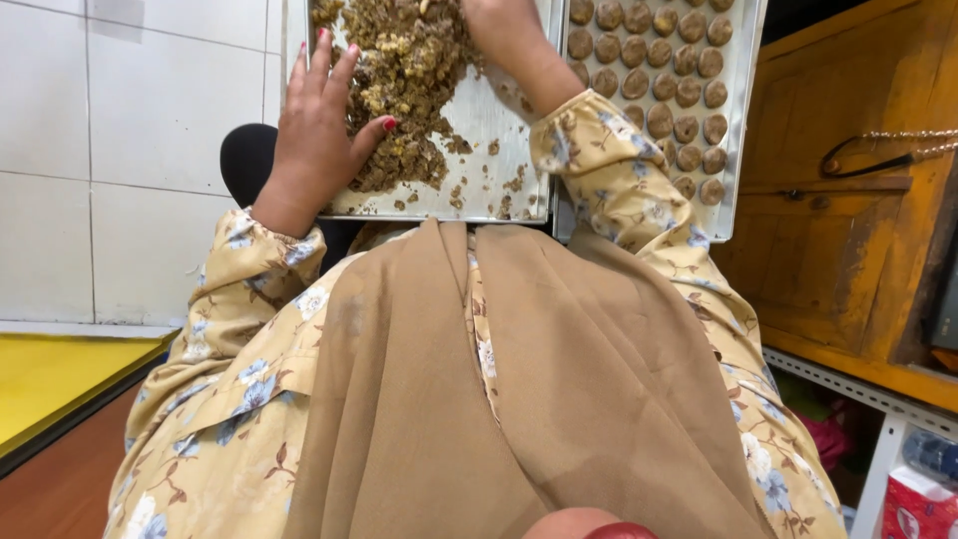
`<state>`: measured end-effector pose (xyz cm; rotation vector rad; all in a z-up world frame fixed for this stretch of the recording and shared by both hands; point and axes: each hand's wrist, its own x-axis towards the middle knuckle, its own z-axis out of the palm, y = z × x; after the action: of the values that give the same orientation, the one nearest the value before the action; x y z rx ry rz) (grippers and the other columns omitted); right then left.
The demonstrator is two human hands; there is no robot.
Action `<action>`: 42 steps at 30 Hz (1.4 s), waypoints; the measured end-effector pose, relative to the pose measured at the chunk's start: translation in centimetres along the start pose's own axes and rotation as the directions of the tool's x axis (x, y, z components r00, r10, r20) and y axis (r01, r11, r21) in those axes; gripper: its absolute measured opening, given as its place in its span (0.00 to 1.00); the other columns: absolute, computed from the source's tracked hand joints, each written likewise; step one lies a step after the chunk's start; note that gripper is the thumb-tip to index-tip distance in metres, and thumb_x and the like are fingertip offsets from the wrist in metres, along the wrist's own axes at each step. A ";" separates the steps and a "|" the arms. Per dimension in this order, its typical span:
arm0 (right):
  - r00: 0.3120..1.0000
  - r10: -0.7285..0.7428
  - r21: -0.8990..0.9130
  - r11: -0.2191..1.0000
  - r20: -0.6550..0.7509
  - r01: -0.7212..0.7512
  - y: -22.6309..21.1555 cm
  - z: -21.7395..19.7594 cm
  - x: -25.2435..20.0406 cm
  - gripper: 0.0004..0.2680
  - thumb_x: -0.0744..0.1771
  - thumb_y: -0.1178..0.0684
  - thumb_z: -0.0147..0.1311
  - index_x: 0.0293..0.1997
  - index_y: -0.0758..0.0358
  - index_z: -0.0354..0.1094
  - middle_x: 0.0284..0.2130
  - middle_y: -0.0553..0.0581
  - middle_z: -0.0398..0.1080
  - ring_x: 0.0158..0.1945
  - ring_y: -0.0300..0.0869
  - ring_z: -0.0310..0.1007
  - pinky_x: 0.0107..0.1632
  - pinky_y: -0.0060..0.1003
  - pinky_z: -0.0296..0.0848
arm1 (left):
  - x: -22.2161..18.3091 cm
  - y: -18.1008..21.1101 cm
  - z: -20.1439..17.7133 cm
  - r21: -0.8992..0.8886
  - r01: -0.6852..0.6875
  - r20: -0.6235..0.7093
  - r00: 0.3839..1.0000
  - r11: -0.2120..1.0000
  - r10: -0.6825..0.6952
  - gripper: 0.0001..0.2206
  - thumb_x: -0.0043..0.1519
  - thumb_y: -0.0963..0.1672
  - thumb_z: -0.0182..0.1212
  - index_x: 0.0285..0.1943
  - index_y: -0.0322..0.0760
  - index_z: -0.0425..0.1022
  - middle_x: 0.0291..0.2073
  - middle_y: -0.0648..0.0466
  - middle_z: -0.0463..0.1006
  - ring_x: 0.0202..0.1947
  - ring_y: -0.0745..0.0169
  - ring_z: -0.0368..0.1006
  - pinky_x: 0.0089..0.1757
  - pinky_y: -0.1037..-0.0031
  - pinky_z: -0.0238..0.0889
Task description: Manually shaping and filling dough into small balls to make cookies, then arranging them on a tray.
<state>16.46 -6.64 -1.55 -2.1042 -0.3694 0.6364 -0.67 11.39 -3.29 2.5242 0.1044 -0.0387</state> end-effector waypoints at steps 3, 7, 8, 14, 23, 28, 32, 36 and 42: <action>0.999 0.026 0.012 1.000 -0.024 -0.026 -2.0 -0.3 -2.5 0.10 0.72 0.47 0.40 0.55 0.61 0.56 0.51 0.57 0.61 0.54 0.47 0.56 0.55 0.43 0.56 | 0.0 -0.3 0.3 0.020 -0.024 -0.012 1.000 1.000 0.024 0.35 0.70 0.53 0.65 0.80 0.38 0.52 0.78 0.41 0.44 0.75 0.27 0.38 0.67 0.40 0.44; 0.996 -0.074 -0.165 0.984 -0.048 0.065 0.5 0.9 -2.2 0.22 0.72 0.42 0.36 0.72 0.65 0.48 0.70 0.65 0.56 0.73 0.55 0.53 0.71 0.50 0.56 | 0.0 -0.9 0.9 0.039 -0.051 -0.050 0.997 0.998 0.053 0.35 0.71 0.52 0.66 0.80 0.37 0.52 0.78 0.41 0.45 0.75 0.27 0.39 0.67 0.41 0.47; 0.996 -0.072 -0.163 0.985 -0.050 0.063 1.1 0.7 -2.2 0.22 0.72 0.42 0.36 0.72 0.65 0.48 0.70 0.65 0.56 0.73 0.55 0.53 0.71 0.50 0.56 | -0.1 -0.8 0.8 0.040 -0.053 -0.048 0.997 0.998 0.055 0.35 0.71 0.52 0.66 0.80 0.37 0.52 0.78 0.41 0.45 0.75 0.27 0.39 0.67 0.41 0.47; 0.982 -0.012 -0.219 0.974 0.189 0.054 -1.5 -3.3 -5.0 0.19 0.73 0.54 0.40 0.74 0.64 0.45 0.74 0.62 0.45 0.76 0.50 0.42 0.74 0.46 0.48 | -0.1 -0.2 0.2 0.003 -0.016 -0.026 1.000 1.000 0.016 0.35 0.70 0.53 0.63 0.80 0.37 0.50 0.78 0.40 0.44 0.75 0.28 0.38 0.68 0.43 0.42; 0.950 0.150 -0.396 0.918 0.275 -0.031 -3.7 -0.1 -12.1 0.22 0.70 0.66 0.34 0.76 0.68 0.37 0.75 0.65 0.32 0.78 0.53 0.28 0.77 0.46 0.37 | -0.2 -0.1 0.2 -0.014 -0.006 -0.015 1.000 1.000 0.006 0.36 0.70 0.53 0.63 0.80 0.37 0.50 0.78 0.41 0.45 0.75 0.30 0.38 0.68 0.44 0.41; 0.988 0.083 -0.517 0.856 0.131 -0.004 -1.2 -1.2 -10.8 0.22 0.73 0.55 0.37 0.77 0.70 0.33 0.76 0.68 0.30 0.78 0.57 0.25 0.77 0.52 0.33 | -0.2 -0.3 0.3 0.001 -0.009 -0.035 0.999 1.000 0.009 0.36 0.71 0.53 0.64 0.80 0.36 0.49 0.78 0.42 0.45 0.75 0.31 0.39 0.67 0.43 0.46; 0.979 0.195 -0.746 0.660 0.056 -0.089 -0.7 0.0 -11.1 0.23 0.69 0.64 0.29 0.77 0.68 0.36 0.75 0.70 0.34 0.78 0.57 0.31 0.76 0.51 0.34 | -0.3 -0.3 0.3 0.001 -0.008 -0.041 0.999 1.000 0.008 0.35 0.71 0.53 0.63 0.81 0.37 0.49 0.78 0.43 0.45 0.75 0.33 0.39 0.66 0.42 0.48; 0.961 0.250 -0.824 0.565 0.115 -0.048 0.4 1.1 -11.7 0.23 0.68 0.65 0.29 0.75 0.72 0.38 0.73 0.74 0.41 0.76 0.61 0.39 0.75 0.56 0.40 | -0.4 -0.5 0.4 -0.008 -0.025 -0.052 0.998 1.000 0.025 0.34 0.71 0.52 0.63 0.80 0.35 0.50 0.77 0.42 0.48 0.75 0.31 0.40 0.67 0.44 0.45; 0.966 0.239 -0.912 0.411 0.099 -0.009 -0.2 -1.2 -11.4 0.24 0.67 0.65 0.35 0.75 0.64 0.44 0.73 0.65 0.48 0.76 0.53 0.41 0.73 0.67 0.25 | -0.4 -0.4 0.4 -0.005 -0.026 -0.052 0.998 1.000 0.026 0.34 0.72 0.52 0.63 0.80 0.35 0.50 0.77 0.42 0.47 0.75 0.32 0.40 0.67 0.43 0.46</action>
<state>7.79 -12.77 2.69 -3.1643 -0.8403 0.8775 -1.09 11.43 -3.81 2.5210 0.0922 0.0382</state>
